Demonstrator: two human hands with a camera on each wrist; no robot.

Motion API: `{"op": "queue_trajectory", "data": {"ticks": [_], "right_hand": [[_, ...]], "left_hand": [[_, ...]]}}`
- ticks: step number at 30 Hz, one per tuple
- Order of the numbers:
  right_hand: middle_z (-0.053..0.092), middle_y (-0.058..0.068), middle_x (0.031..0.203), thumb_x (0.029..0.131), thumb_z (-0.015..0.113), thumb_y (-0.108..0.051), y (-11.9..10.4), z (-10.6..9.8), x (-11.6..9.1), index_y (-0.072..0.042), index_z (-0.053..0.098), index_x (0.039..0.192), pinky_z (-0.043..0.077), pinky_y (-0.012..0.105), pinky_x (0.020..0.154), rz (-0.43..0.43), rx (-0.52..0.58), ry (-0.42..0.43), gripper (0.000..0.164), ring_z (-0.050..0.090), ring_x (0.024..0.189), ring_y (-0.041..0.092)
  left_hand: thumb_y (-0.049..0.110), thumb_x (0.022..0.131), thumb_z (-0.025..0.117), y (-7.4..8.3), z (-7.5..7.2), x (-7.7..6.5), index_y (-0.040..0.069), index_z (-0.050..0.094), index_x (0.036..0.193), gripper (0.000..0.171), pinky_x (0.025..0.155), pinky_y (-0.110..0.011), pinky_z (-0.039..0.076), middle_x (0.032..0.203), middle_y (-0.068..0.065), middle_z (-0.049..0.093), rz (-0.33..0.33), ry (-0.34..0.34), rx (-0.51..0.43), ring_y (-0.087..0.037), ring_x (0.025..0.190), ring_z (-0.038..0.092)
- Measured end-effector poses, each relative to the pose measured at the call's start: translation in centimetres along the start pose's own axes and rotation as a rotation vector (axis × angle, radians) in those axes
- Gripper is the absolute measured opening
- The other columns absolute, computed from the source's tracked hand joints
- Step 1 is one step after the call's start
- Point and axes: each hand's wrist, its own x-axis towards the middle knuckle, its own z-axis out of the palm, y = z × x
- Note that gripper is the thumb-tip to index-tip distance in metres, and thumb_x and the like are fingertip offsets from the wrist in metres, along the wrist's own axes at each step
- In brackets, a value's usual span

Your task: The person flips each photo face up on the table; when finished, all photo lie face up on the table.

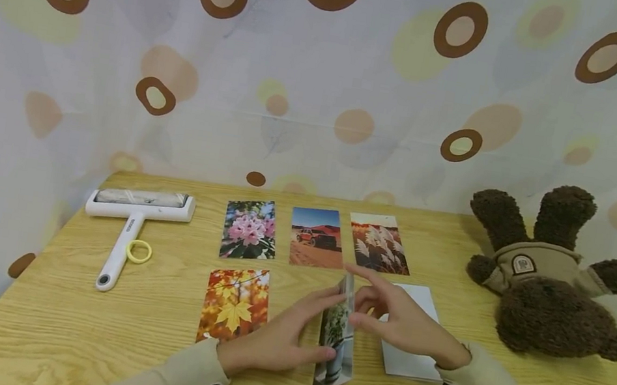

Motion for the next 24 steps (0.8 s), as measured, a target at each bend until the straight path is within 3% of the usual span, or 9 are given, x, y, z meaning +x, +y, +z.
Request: {"op": "queue_trajectory", "data": {"ticks": [5, 10, 15, 20, 24], "right_hand": [[0.067, 0.003, 0.087, 0.098, 0.054, -0.011, 0.3, -0.3, -0.1, -0.001, 0.017, 0.152, 0.055, 0.03, 0.064, 0.013, 0.012, -0.021, 0.066, 0.064, 0.069, 0.025], [0.068, 0.002, 0.087, 0.099, 0.053, -0.012, 0.7, -0.5, 0.0, -0.003, 0.016, 0.153, 0.055, 0.03, 0.069, 0.026, 0.018, -0.035, 0.066, 0.065, 0.071, 0.022], [0.068, 0.001, 0.086, 0.098, 0.055, -0.012, 1.1, -0.7, 0.2, -0.001, 0.018, 0.152, 0.056, 0.03, 0.071, 0.019, -0.008, -0.034, 0.066, 0.067, 0.076, 0.014], [0.067, 0.004, 0.086, 0.098, 0.055, -0.012, 1.6, -0.7, 0.6, 0.004, 0.019, 0.15, 0.055, 0.03, 0.069, 0.029, 0.011, -0.053, 0.065, 0.068, 0.074, 0.019], [0.066, 0.004, 0.082, 0.098, 0.056, -0.014, 2.1, -0.6, 0.8, 0.005, 0.02, 0.15, 0.053, 0.028, 0.065, 0.067, 0.033, -0.084, 0.066, 0.067, 0.07, 0.021]], "left_hand": [[0.033, 0.095, 0.061, -0.2, -0.2, 0.1, 0.022, 0.02, 0.155, 0.073, 0.112, -0.055, 0.028, 0.162, -0.004, 0.011, -0.016, -0.04, 0.079, -0.028, 0.147, 0.019], [0.037, 0.096, 0.057, -0.4, -0.4, 0.1, 0.022, 0.022, 0.155, 0.071, 0.112, -0.054, 0.027, 0.162, -0.002, 0.011, -0.054, -0.067, 0.156, -0.028, 0.147, 0.019], [0.038, 0.096, 0.055, -0.3, -0.7, 0.1, 0.022, 0.028, 0.153, 0.065, 0.112, -0.053, 0.029, 0.161, 0.0, 0.018, -0.105, -0.039, 0.209, -0.027, 0.146, 0.024], [0.032, 0.096, 0.056, -0.3, -1.0, 0.0, 0.019, 0.036, 0.15, 0.058, 0.111, -0.054, 0.03, 0.159, -0.002, 0.026, -0.148, -0.006, 0.247, -0.029, 0.143, 0.03], [0.03, 0.097, 0.056, -0.4, -1.3, -0.1, 0.015, 0.04, 0.148, 0.055, 0.113, -0.057, 0.023, 0.157, -0.005, 0.029, -0.164, -0.017, 0.287, -0.029, 0.142, 0.032]]}}
